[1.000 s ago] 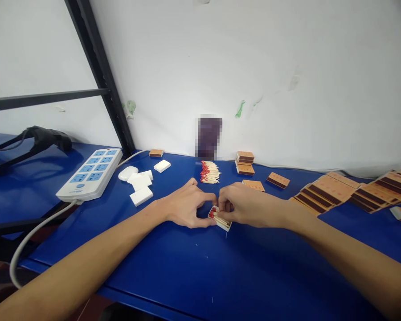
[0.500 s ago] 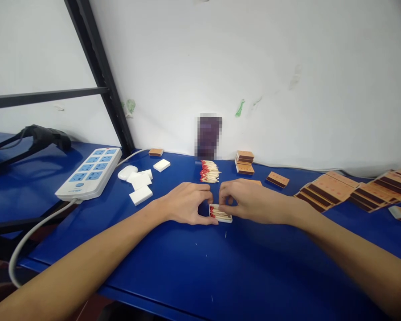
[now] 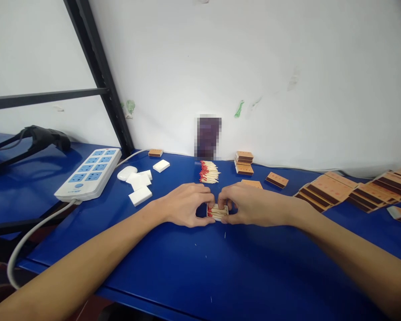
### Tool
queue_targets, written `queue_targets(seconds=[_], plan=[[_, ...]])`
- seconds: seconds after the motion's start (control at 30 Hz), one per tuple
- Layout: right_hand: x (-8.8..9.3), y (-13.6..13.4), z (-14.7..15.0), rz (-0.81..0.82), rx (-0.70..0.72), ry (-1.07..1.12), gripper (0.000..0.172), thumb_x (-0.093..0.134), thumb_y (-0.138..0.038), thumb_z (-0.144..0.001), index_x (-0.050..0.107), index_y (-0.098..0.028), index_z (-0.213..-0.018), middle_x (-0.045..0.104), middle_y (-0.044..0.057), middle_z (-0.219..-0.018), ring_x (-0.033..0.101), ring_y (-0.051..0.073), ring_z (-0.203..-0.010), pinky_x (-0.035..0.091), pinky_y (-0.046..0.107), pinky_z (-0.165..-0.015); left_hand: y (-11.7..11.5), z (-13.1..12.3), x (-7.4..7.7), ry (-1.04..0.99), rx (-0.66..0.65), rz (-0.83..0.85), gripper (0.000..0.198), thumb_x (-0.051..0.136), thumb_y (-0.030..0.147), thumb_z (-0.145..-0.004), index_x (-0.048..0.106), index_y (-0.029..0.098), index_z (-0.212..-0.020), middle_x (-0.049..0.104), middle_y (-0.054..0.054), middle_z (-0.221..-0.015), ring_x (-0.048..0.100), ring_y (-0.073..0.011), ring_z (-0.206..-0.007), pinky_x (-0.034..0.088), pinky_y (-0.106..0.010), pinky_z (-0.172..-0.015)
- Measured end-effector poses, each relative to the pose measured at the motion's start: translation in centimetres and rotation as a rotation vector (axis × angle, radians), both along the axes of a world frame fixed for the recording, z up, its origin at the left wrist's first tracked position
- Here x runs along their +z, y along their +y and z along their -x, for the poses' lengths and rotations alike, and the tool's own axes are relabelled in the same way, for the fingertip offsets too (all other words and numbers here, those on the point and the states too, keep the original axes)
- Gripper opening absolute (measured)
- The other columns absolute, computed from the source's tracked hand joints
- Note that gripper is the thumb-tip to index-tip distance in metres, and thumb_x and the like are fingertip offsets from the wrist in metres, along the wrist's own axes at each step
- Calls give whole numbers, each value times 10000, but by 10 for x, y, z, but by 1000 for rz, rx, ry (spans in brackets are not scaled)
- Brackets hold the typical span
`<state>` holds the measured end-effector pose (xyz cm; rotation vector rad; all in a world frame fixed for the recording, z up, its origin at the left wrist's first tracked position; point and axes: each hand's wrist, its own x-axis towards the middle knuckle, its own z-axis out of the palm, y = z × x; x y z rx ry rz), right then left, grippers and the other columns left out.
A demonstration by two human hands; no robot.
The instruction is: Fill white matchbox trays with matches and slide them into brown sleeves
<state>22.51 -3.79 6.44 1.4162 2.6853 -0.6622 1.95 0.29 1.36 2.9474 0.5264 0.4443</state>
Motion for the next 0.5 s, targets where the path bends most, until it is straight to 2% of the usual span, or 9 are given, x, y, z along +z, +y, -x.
queue_targets(seconds=[0.3,0.5], plan=[[1,1,-3,26,12,46,289,530,-448,-816,659,-192,-846,666,57,-868,588,195,-771,417,283,-609,-2,-1,0,-17,23,90,267,602,431,-800,584,174,-869,573,-26,-845,538,-169,-769,417,-304,-728],[-4,5,-1,-12,12,53,166,515,-269,-809,660,-189,-805,672,27,-797,579,152,-691,401,258,-583,-3,-2,1,-24,27,116,282,604,432,-804,538,182,-917,575,-19,-838,522,-166,-751,412,-304,-722]])
